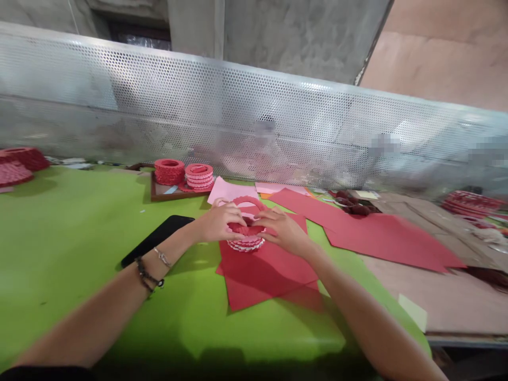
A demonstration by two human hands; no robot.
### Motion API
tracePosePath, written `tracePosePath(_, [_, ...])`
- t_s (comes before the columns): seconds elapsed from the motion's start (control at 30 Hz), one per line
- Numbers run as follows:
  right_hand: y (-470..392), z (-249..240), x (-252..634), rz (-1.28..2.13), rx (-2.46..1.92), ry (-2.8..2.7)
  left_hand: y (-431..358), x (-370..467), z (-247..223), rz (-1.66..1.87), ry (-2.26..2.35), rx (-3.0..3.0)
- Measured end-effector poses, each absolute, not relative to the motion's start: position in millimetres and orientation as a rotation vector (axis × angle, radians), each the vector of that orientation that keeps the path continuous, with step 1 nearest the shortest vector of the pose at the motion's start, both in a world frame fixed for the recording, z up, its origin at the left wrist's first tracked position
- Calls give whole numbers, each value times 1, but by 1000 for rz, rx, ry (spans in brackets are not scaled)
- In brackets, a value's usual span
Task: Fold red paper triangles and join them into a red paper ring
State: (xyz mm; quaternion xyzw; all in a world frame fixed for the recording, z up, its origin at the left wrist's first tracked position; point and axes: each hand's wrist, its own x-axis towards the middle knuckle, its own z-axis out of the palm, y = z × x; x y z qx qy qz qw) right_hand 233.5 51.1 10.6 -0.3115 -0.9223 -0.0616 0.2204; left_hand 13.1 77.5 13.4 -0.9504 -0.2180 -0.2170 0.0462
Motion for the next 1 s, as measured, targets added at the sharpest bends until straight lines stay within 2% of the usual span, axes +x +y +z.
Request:
tracePosePath(0.33, [42, 17, 231, -370, -1026, -2549, 78, 17, 6, -572, -692, -2787])
tracePosePath(0.63, [38, 20, 226, -498, -974, -2562, 80, 16, 2, -578, -613, -2751])
tracePosePath(1.0, [40, 28, 237, -285, -1013, -2556, 76, 9, 15, -661, -597, -2772])
